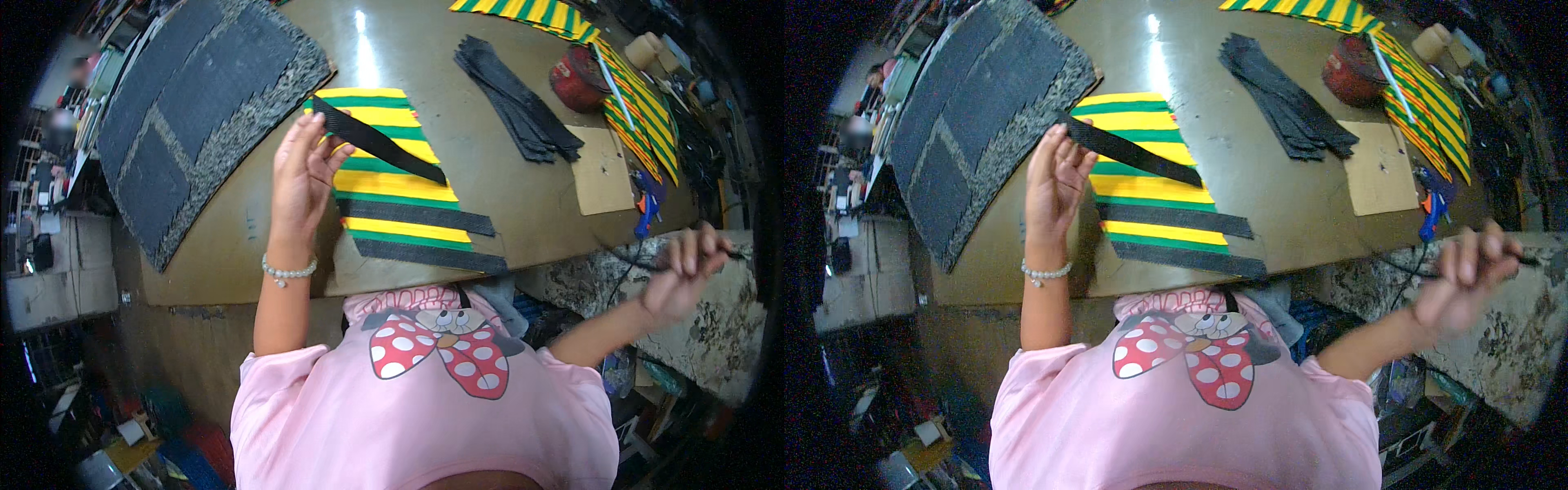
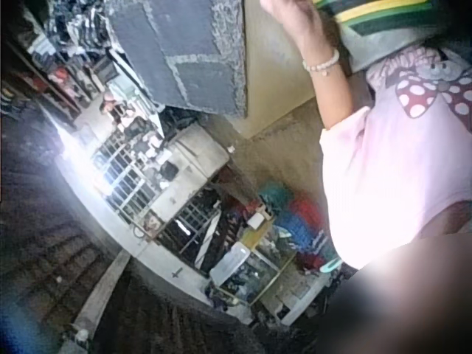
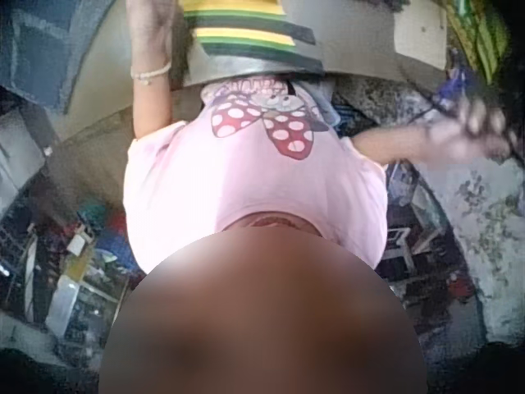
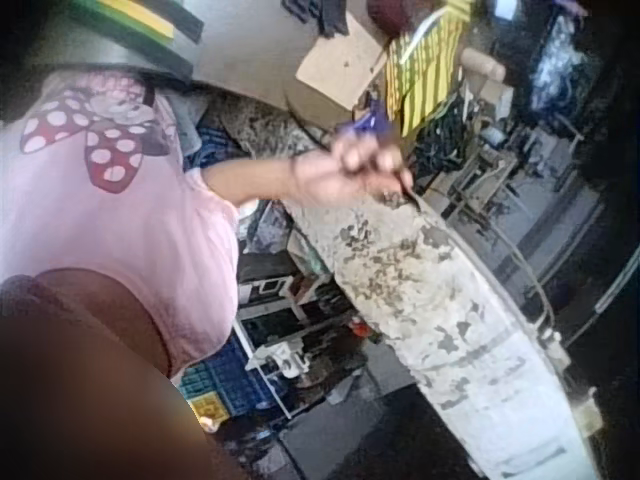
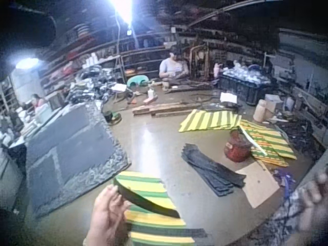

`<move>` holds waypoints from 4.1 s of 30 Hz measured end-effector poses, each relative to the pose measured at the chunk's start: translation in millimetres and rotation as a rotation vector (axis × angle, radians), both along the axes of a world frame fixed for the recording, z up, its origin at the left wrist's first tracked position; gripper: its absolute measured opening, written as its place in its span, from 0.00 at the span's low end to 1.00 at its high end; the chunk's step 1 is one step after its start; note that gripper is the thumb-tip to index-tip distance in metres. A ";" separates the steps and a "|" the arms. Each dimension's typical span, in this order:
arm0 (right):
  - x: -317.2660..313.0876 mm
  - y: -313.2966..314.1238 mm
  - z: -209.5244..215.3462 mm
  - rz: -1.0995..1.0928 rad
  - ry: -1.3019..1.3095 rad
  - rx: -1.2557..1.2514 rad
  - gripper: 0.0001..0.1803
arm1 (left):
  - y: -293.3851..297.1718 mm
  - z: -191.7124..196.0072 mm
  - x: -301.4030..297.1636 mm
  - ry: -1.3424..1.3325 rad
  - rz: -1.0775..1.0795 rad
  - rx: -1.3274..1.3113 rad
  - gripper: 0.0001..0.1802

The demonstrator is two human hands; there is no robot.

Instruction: The person aligns and presses black fabric strips onto a stack of green and yellow striped fabric pieces on a work table. They repeatedly pick up black strips, position them along the edges, and smooth them down by hand. The person flips the stack to show the patterned side and continues attaching strips.

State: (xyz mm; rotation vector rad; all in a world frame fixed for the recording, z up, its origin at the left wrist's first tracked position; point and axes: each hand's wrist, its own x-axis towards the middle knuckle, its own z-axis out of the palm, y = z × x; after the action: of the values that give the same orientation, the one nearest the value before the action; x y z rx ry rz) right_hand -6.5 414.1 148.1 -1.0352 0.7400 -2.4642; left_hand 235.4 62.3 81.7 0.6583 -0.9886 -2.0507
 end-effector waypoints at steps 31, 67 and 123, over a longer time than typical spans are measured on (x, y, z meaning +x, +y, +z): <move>6.2 -9.0 -22.9 0.013 0.301 1.297 0.10 | 122.4 -73.7 14.4 -0.872 -0.276 -1.563 0.34; 118.7 -171.3 -116.0 0.495 0.591 1.349 0.11 | 89.0 -61.2 69.9 -1.055 -0.150 -1.266 0.25; 128.7 -174.0 -118.5 0.347 0.621 1.285 0.13 | 91.4 -65.4 57.8 -1.095 0.000 -1.215 0.14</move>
State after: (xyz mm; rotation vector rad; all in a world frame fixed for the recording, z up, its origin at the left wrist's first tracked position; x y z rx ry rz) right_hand 122.2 240.1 29.7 -1.1413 1.7597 -0.9081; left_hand 293.2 153.7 16.2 1.0121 -2.4571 -0.5929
